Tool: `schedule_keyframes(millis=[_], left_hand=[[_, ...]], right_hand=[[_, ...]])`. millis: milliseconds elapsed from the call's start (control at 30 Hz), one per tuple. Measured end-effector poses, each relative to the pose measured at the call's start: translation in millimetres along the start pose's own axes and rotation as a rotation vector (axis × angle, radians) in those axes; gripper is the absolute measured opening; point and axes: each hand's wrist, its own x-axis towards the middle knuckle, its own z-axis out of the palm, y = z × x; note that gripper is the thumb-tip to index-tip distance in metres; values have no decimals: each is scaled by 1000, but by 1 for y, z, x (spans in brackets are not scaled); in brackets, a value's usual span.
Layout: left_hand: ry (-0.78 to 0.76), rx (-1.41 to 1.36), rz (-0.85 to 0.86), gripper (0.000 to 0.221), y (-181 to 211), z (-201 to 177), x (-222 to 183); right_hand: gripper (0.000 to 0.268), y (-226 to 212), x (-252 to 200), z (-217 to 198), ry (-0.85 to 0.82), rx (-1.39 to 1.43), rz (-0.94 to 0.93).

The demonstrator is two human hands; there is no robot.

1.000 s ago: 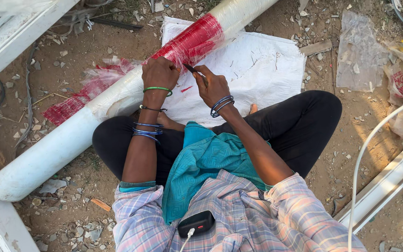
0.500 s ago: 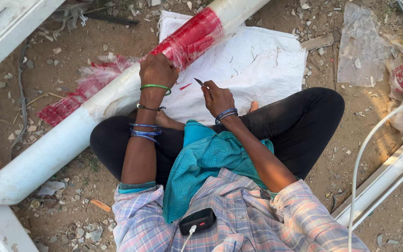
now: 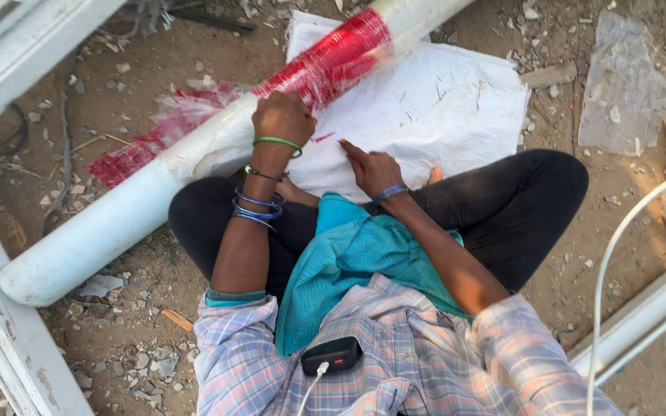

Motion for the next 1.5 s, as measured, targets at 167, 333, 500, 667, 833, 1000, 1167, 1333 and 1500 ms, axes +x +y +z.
schedule_keyframes(millis=[167, 333, 500, 667, 833, 1000, 1167, 1333, 1500], left_hand=[[-66, 4, 57, 20, 5, -9, -4], [58, -1, 116, 20, 4, -1, -15], [-52, -21, 177, 25, -2, 8, -19], [-256, 81, 237, 52, 21, -5, -29], [-267, -136, 188, 89, 13, -95, -32], [12, 96, 8, 99, 0, -146, -68], [-153, 278, -64, 109, -2, -64, -70], [-7, 516, 92, 72, -30, -20, -49], [24, 313, -3, 36, -28, -50, -28]], right_hand=[[47, -23, 20, -25, 201, 316, 182], [29, -43, 72, -12, 357, 420, 2], [16, -23, 20, 20, 223, 141, 89], [22, -28, 26, -16, 315, 348, 277], [24, -54, 76, -22, 430, 458, 92], [26, -62, 163, 3, 481, 307, -178], [30, -24, 197, -9, 176, 534, 66], [18, 31, 188, -15, 553, 102, -244], [16, 31, 221, -4, 592, 109, -12]])
